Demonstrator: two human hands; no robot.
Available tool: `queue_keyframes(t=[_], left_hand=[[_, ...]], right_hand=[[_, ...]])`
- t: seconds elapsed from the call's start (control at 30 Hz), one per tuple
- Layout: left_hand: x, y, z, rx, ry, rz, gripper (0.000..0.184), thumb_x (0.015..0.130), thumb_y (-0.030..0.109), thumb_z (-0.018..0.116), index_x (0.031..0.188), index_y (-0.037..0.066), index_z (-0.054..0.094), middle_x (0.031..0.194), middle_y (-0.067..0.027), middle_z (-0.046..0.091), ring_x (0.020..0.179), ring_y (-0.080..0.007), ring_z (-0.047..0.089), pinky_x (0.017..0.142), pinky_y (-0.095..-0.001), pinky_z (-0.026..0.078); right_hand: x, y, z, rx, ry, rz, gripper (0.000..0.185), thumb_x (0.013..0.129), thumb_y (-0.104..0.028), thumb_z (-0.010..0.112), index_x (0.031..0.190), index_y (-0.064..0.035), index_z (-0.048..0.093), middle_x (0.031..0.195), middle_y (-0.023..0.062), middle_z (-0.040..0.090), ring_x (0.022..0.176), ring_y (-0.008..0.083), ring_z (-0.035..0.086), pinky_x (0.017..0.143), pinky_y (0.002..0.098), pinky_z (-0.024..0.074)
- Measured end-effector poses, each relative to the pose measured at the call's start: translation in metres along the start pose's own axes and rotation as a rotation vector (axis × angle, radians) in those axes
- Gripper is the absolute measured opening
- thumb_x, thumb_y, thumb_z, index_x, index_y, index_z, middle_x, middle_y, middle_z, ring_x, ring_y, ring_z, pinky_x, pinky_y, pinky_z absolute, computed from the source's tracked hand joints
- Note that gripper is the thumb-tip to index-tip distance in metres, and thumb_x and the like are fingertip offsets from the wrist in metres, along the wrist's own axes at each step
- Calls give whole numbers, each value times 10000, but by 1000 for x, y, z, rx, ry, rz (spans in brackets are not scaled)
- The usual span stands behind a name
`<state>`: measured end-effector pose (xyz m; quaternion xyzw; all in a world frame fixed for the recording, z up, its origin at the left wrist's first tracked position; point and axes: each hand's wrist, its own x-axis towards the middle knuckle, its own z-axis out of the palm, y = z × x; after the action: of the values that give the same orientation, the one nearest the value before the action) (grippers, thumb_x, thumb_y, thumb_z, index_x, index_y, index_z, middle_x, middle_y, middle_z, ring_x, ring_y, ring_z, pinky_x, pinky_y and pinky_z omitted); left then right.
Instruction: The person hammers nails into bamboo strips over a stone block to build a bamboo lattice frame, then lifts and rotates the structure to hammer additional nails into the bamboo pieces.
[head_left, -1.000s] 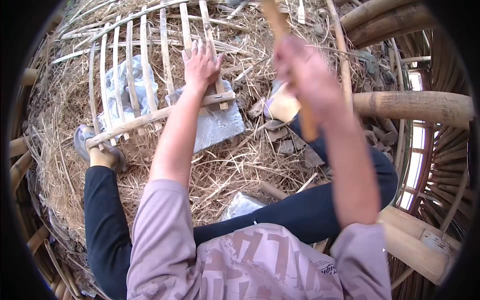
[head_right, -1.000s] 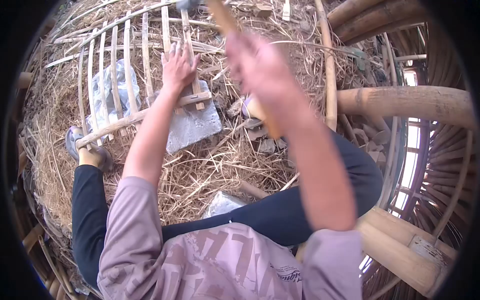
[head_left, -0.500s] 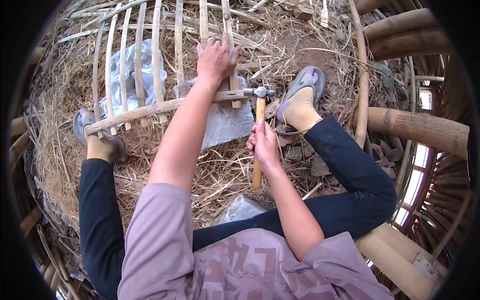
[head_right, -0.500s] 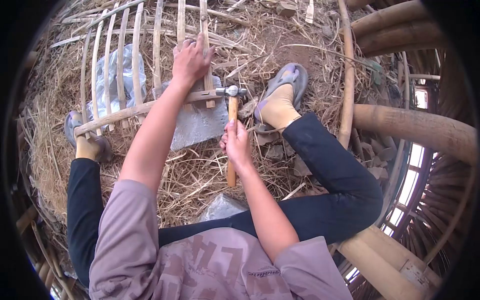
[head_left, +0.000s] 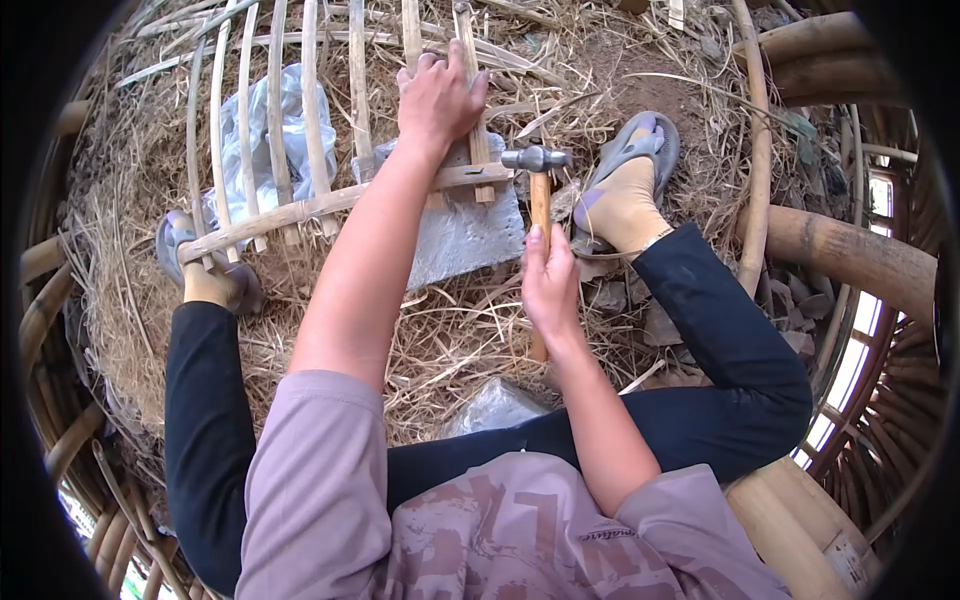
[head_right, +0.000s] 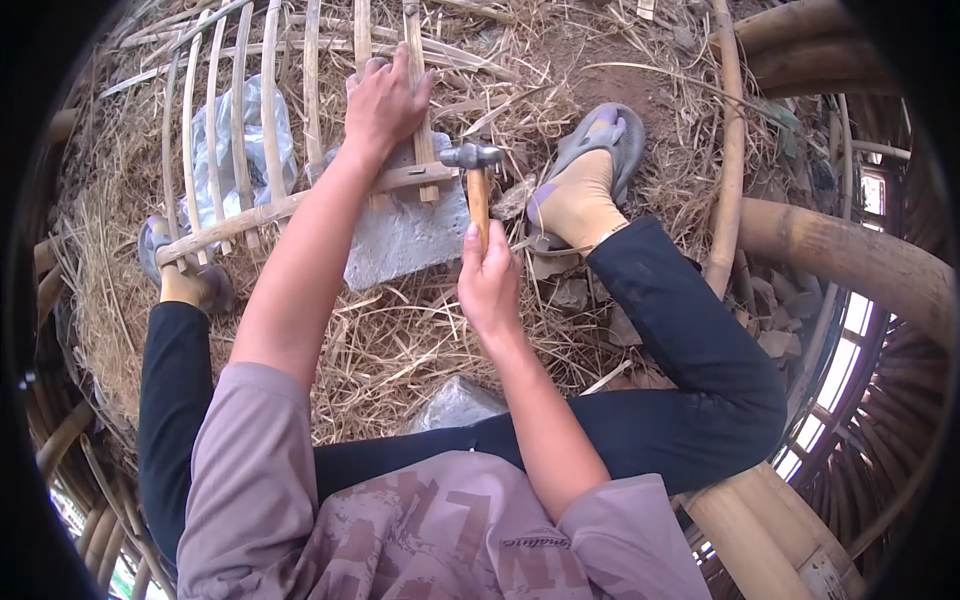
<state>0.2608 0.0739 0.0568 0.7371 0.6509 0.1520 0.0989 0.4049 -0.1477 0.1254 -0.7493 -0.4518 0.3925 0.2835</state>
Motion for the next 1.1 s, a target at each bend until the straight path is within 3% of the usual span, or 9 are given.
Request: queue_keyframes(t=[0.1, 0.13, 0.33, 0.43, 0.57, 0.77, 0.9, 1.0, 1.1], left_hand=[[1, -3, 4, -10, 27, -1, 713, 999, 515, 490, 1474, -17, 474, 1195, -225, 706, 1311, -349, 559, 1107, -590, 389], [1, -3, 4, -16, 28, -4, 705, 996, 514, 495, 1457, -19, 494, 1186, -223, 708, 1300, -346, 566, 1098, -585, 395], [0, -4, 2, -55, 16, -4, 628, 987, 520, 509, 1300, -15, 613, 1140, -221, 714, 1233, -329, 600, 1057, -552, 426], [1, -7, 1, -70, 51, 16, 563, 995, 516, 513, 1134, -12, 651, 1088, -225, 722, 1214, -344, 609, 1008, -562, 458], [0, -7, -6, -129, 6, 12, 536, 997, 508, 518, 1016, -7, 662, 1045, -225, 726, 1193, -347, 616, 955, -542, 497], [1, -9, 3, -109, 65, 40, 527, 1001, 504, 511, 1040, -3, 651, 1005, -205, 724, 1146, -341, 629, 890, -525, 523], [-1, -7, 3, -87, 56, 24, 509, 989, 507, 517, 1058, 30, 681, 1025, -169, 732, 1136, -293, 630, 885, -519, 483], [-1, -6, 3, -74, 27, 23, 505, 991, 508, 510, 1062, 37, 678, 1029, -160, 731, 1134, -283, 627, 881, -514, 484], [-1, -6, 0, -70, 44, 25, 502, 992, 509, 514, 1042, 34, 669, 1027, -168, 727, 1127, -301, 631, 882, -518, 493]], right_hand=[[0, -28, -18, -264, 41, -269, 249, 1063, -246, 522, 969, -18, 555, 638, 184, 594, 608, 413, 629, 566, 496, 474], [-1, -38, -23, -353, 31, -271, 194, 1033, -219, 562, 998, -28, 568, 722, 194, 642, 660, 443, 644, 587, 518, 487], [-11, -54, -41, -733, -33, -552, 175, 999, -224, 619, 1047, -62, 574, 877, 153, 661, 719, 381, 689, 597, 498, 528], [-17, -52, -40, -894, -139, -430, 182, 983, -214, 639, 1053, -62, 568, 856, 127, 638, 732, 340, 688, 586, 462, 544], [-11, -55, -39, -882, -109, -704, 205, 963, -191, 638, 1102, -53, 578, 823, 99, 607, 688, 297, 695, 547, 427, 553], [14, -56, -42, -1202, -156, -653, 218, 971, -163, 599, 1156, -50, 575, 822, 90, 602, 658, 252, 691, 515, 394, 561], [14, -67, -48, -1131, -201, -769, 197, 954, -107, 581, 1146, -61, 567, 800, 87, 608, 657, 249, 700, 502, 388, 566], [16, -67, -46, -1287, -188, -618, 149, 959, -120, 589, 1097, -73, 557, 771, 75, 592, 630, 239, 693, 485, 387, 557], [14, -79, -47, -1144, -162, -770, 118, 960, -124, 593, 1057, -82, 541, 746, 66, 579, 598, 236, 684, 469, 386, 548]])
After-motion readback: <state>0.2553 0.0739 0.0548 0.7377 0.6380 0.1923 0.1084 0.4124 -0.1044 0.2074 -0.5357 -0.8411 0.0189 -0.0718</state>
